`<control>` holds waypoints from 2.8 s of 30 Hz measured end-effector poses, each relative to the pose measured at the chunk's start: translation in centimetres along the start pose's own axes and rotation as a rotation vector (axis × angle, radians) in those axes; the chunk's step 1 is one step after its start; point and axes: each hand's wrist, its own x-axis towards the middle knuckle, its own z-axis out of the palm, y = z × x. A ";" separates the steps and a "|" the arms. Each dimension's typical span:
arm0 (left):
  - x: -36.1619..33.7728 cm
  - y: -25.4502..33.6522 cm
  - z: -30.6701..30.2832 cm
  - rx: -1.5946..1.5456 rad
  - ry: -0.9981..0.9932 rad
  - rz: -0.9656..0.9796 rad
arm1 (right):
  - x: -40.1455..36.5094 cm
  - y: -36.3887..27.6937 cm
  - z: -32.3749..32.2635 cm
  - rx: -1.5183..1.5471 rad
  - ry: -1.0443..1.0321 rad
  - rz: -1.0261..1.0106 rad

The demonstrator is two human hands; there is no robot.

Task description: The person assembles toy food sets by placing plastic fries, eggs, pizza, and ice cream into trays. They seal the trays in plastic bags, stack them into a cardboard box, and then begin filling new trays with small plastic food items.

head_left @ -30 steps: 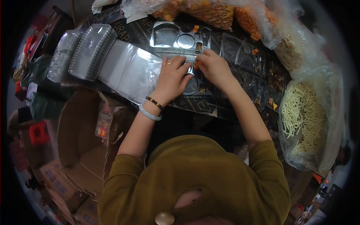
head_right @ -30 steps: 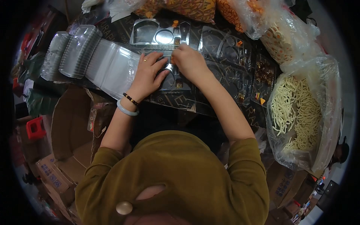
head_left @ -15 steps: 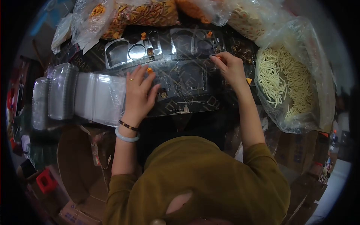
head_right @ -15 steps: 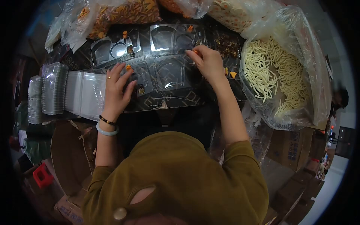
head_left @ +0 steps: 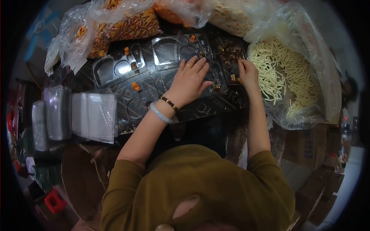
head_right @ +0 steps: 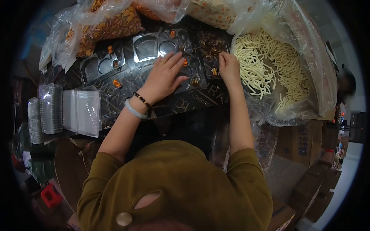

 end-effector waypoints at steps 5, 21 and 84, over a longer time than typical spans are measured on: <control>1.2 -0.5 2.8 0.140 -0.150 0.010 | -1.1 0.5 -0.5 0.001 -0.071 0.078; -3.7 -9.8 -6.0 0.398 0.043 -0.434 | 7.6 -7.1 6.9 -0.037 -0.179 -0.490; 4.0 -3.8 -1.6 -1.736 0.401 -0.806 | 4.7 -13.2 2.7 0.687 -0.326 0.075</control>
